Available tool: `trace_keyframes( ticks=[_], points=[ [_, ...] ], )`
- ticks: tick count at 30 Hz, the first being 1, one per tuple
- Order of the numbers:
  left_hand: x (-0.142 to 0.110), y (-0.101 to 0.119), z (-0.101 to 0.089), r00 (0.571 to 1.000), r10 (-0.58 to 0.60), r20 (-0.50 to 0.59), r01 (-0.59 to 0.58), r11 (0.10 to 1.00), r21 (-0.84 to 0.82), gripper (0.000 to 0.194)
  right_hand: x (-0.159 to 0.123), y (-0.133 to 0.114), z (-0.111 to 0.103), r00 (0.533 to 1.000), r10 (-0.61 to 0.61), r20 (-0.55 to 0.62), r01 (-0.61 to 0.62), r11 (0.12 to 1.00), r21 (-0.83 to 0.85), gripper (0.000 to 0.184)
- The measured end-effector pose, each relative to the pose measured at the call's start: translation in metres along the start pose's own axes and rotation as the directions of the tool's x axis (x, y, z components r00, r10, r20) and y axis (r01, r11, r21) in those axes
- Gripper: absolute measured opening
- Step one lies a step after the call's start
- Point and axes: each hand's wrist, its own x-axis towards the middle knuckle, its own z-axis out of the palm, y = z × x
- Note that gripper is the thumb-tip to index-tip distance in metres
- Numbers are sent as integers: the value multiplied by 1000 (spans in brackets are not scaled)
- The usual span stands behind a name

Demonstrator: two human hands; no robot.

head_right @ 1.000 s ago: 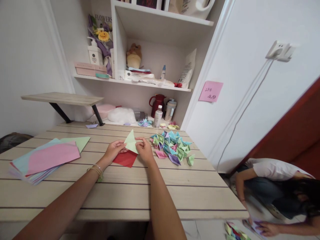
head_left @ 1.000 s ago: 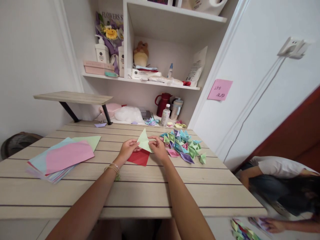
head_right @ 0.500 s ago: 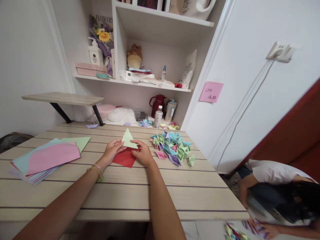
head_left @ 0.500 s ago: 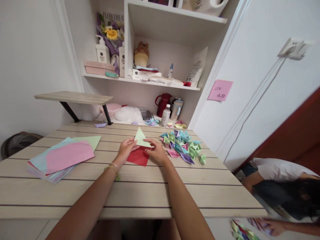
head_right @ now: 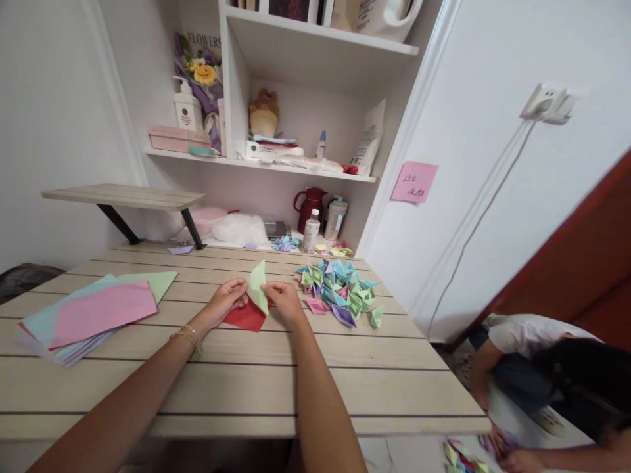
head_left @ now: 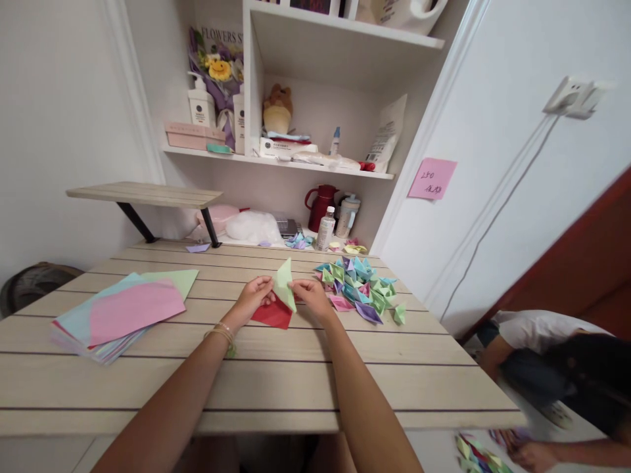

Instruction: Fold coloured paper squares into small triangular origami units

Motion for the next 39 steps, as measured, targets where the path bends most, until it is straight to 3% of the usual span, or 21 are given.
trace_keyframes(
  ticks=[9,19,33,37,39],
  points=[
    [0,-3,2,999,-23,33,25,998,-52,30,1,3,-1,990,39,-132,-33,999,43,27],
    [-2,-3,3,997,-50,60,56,992,-115,26,3,11,0,996,76,-36,-64,962,266,27],
    [1,-5,0,996,-21,85,33,989,-145,23,1,5,2,997,71,-1,-69,963,260,28],
    [1,-3,1,999,-23,38,27,995,-100,27,-1,4,2,990,64,-122,-38,978,203,49],
    [1,-4,1,999,-33,25,34,998,-46,29,-2,4,1,991,59,-118,-39,985,165,62]
  ],
)
